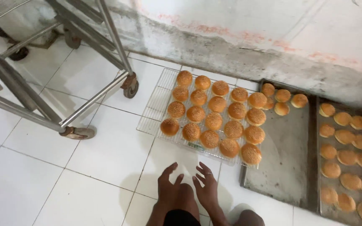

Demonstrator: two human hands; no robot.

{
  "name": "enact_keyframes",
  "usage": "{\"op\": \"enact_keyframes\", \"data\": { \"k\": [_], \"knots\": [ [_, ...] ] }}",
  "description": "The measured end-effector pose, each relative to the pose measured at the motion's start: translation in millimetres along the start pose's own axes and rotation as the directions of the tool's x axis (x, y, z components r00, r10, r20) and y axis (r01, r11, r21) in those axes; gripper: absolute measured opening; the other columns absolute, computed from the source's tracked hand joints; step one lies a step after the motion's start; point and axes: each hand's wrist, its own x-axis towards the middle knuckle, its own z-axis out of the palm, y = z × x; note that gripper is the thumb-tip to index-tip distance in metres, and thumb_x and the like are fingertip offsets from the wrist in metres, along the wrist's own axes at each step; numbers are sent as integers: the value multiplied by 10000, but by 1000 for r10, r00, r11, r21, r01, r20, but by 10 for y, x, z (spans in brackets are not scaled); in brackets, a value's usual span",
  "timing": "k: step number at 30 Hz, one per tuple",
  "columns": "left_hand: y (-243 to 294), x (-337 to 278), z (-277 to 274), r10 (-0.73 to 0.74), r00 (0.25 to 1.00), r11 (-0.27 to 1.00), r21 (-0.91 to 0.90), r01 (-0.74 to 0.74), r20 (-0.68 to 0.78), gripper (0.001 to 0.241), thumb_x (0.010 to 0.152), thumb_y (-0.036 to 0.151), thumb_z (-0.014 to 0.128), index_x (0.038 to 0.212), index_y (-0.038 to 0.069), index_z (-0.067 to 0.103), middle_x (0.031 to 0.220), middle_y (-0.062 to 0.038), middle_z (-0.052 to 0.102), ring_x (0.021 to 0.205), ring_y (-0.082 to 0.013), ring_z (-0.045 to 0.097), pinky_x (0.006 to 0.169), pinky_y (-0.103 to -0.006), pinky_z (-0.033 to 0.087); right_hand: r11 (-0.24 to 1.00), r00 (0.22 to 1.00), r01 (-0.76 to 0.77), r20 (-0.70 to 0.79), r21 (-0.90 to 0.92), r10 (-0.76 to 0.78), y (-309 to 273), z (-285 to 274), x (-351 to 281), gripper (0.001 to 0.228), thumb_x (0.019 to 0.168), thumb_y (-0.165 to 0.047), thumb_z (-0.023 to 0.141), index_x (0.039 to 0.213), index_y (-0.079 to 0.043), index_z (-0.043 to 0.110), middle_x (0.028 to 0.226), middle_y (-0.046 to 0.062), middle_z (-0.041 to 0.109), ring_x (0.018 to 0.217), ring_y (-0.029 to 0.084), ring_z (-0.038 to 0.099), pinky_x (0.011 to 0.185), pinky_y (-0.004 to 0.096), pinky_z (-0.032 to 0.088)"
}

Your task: Organize burger buns on a cooling rack and place the rack onto a storage shelf.

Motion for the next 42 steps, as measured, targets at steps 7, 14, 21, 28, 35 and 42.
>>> {"op": "enact_keyframes", "data": {
  "k": [7,14,21,28,35,42],
  "knots": [
    [932,-728,-23,133,973,982,-159,-104,189,530,812,68,801,1319,30,650,1284,-158,734,1222,-263,683,1040,-380,523,993,987,120,-107,-7,-120,-368,-740,-652,584,857,45,693,1411,-51,537,1390,127,619,1254,228,654,966,353,604],
    [1414,-1119,261,441,866,897,-156,-414,236,595,798,77,816,1355,26,614,1310,-151,721,1232,-274,687,1046,-398,523,973,943,229,-246,0,-222,-504,-1348,-1290,627,849,35,712,1437,-61,514,1415,128,602,1265,232,641,961,359,599],
    [1722,-1572,747,576,749,817,-218,-533,328,542,831,93,814,1338,23,636,1307,-146,722,1202,-269,700,1018,-388,539,968,892,252,-389,6,-230,-292,-1955,-1789,629,868,31,705,1452,-56,488,1411,122,600,1273,225,632,963,352,600],
    [1874,-2045,1321,564,716,825,-244,-510,411,533,830,93,810,1329,24,635,1275,-137,742,1170,-253,719,1005,-377,542,959,823,282,-514,-1,-242,-124,-2567,-2111,581,864,45,695,1414,-46,529,1409,131,605,1241,223,656,935,351,609],
    [1999,-2048,2007,572,687,818,-256,-515,448,552,817,90,821,1330,21,630,1245,-138,749,1148,-253,726,998,-375,556,958,781,283,-590,44,-203,156,-3088,-1958,580,856,52,706,1405,-51,547,1415,133,601,1210,225,668,907,336,612],
    [1994,-1591,2744,578,635,810,-263,-524,513,588,826,102,844,1356,19,604,1315,-159,712,1203,-274,701,1010,-384,546,964,775,258,-609,57,-171,448,-3555,-1362,583,867,49,705,1420,-48,544,1378,130,614,1213,225,670,903,332,610]
  ]
}}
